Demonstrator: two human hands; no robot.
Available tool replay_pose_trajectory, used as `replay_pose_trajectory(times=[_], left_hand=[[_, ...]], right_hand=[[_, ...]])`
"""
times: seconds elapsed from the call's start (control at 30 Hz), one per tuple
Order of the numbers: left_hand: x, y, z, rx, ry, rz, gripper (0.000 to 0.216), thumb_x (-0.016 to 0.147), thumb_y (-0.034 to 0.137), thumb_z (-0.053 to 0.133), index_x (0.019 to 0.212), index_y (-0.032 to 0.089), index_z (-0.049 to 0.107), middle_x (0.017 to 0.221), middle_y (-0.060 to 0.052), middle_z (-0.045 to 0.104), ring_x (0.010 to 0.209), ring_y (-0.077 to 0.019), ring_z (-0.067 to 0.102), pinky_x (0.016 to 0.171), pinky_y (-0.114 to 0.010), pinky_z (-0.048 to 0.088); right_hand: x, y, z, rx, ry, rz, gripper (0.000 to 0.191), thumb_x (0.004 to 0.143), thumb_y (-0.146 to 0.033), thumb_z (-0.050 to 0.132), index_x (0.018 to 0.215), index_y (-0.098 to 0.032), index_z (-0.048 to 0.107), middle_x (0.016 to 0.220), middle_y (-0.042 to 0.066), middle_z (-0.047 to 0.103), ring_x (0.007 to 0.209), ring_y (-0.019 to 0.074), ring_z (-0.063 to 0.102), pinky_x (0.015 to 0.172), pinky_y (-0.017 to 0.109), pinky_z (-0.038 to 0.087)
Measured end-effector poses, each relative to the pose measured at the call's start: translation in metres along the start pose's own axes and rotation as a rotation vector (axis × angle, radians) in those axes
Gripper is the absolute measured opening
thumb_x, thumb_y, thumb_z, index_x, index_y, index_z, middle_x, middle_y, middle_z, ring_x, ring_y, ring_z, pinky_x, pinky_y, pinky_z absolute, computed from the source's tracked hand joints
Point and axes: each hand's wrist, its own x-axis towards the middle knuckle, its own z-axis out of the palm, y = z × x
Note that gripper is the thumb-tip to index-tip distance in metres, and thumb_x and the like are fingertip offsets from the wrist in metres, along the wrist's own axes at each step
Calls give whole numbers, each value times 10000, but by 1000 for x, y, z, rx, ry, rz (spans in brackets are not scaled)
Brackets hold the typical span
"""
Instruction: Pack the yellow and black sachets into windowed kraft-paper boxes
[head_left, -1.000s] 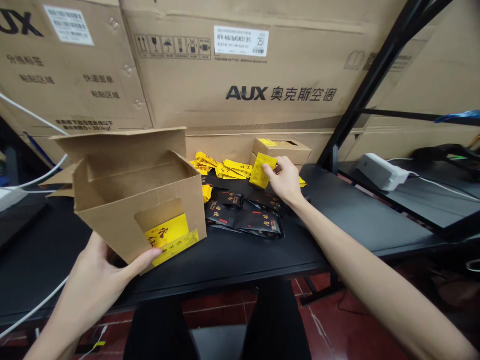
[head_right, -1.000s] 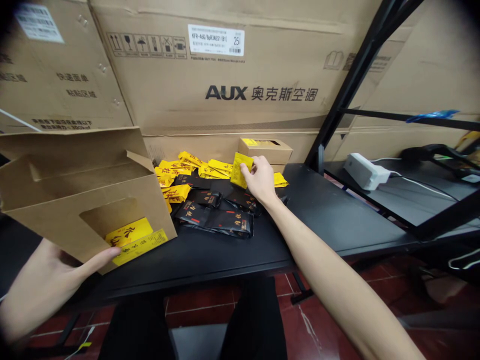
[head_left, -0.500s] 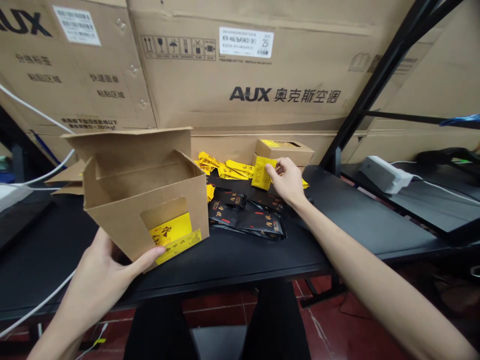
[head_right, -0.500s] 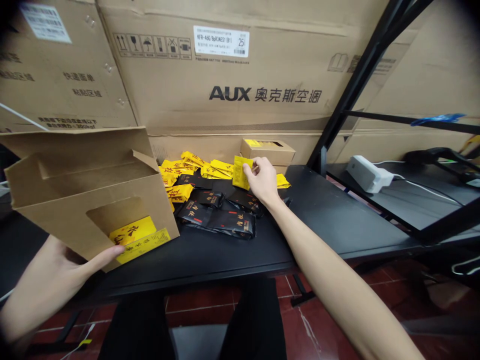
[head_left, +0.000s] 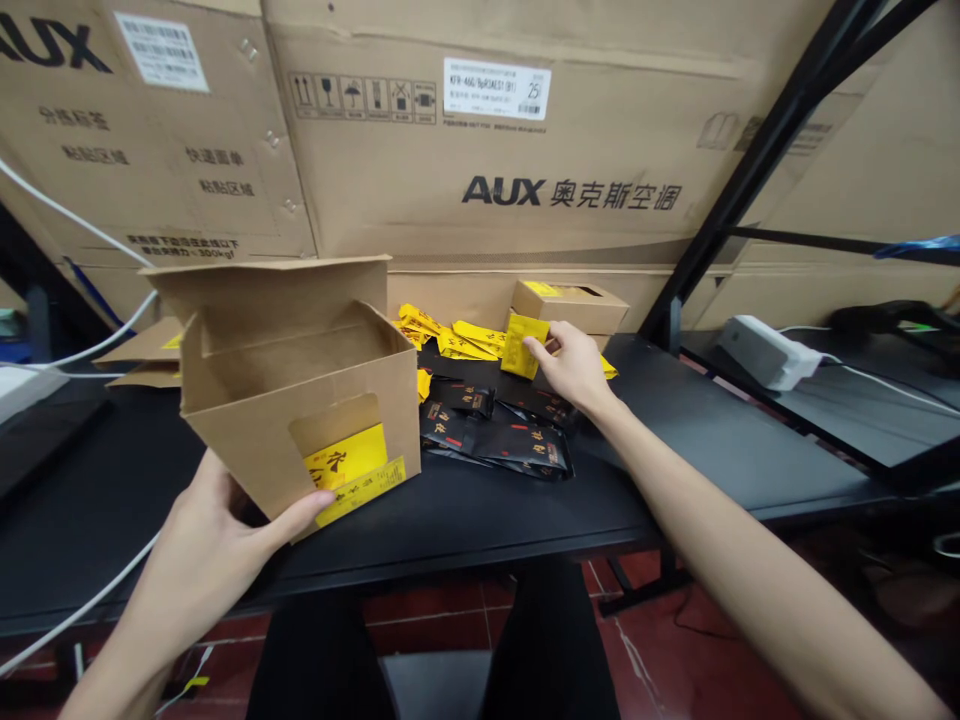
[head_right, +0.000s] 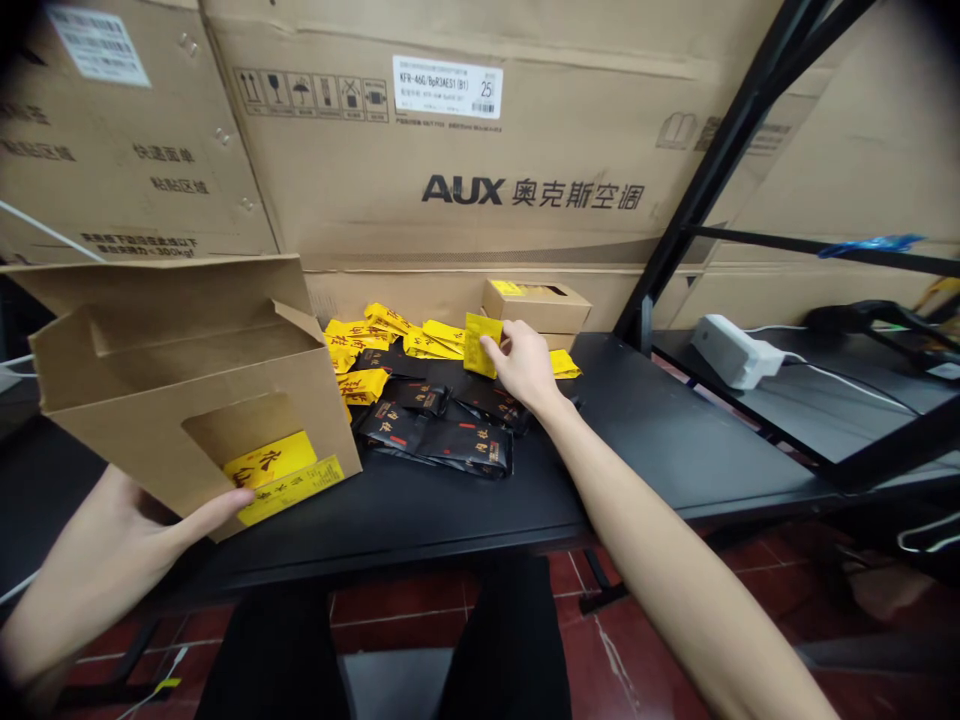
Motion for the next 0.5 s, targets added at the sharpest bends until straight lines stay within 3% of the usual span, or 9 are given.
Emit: replay_pose_trajectory(times=[0.1, 0.23, 0.33, 0.4, 0.5], left_hand=[[2, -5, 0, -14, -24, 16, 783, 628, 668, 827, 1260, 255, 620, 1195, -130, 816, 1100, -436, 781, 893, -546, 682], [0, -5, 2, -71, -31, 31, 878, 667, 635, 829, 1410, 247, 565, 1267, -126, 797, 1154, -412, 771, 938, -527, 675], [-1, -3, 3, -96, -24, 75, 868, 690, 623, 828, 1427, 258, 551, 1316, -121, 776, 1177, -391, 766, 972, -513, 664], [0, -2, 4, -107, -32, 99, 808, 688, 622, 831, 1365, 263, 575, 1322, -117, 771, 1171, -383, 768, 956, -496, 669], [0, -2, 4, -147, -61, 103, 741, 689, 601, 838, 1299, 269, 580, 1300, -104, 782, 1162, -360, 773, 941, -469, 672]], right_hand=[[-2, -25, -17, 177, 90, -81, 257, 887, -435, 684, 794, -246, 536, 762, 28, 624, 676, 199, 621, 726, 430, 547], [-15, -95, -52, 505, 150, -257, 389, 933, -641, 662, 933, -266, 559, 869, 20, 674, 754, 195, 698, 692, 394, 587], [-29, -155, -74, 629, 154, -483, 252, 978, -474, 652, 902, -266, 533, 830, -38, 629, 720, 139, 679, 660, 313, 582], [-34, -187, -80, 570, 67, -567, 189, 1009, -390, 623, 892, -281, 524, 853, -53, 611, 717, 123, 675, 658, 281, 579], [-33, -222, -79, 297, -131, -659, 138, 1009, -350, 622, 908, -295, 545, 864, -55, 642, 759, 132, 681, 775, 274, 579]])
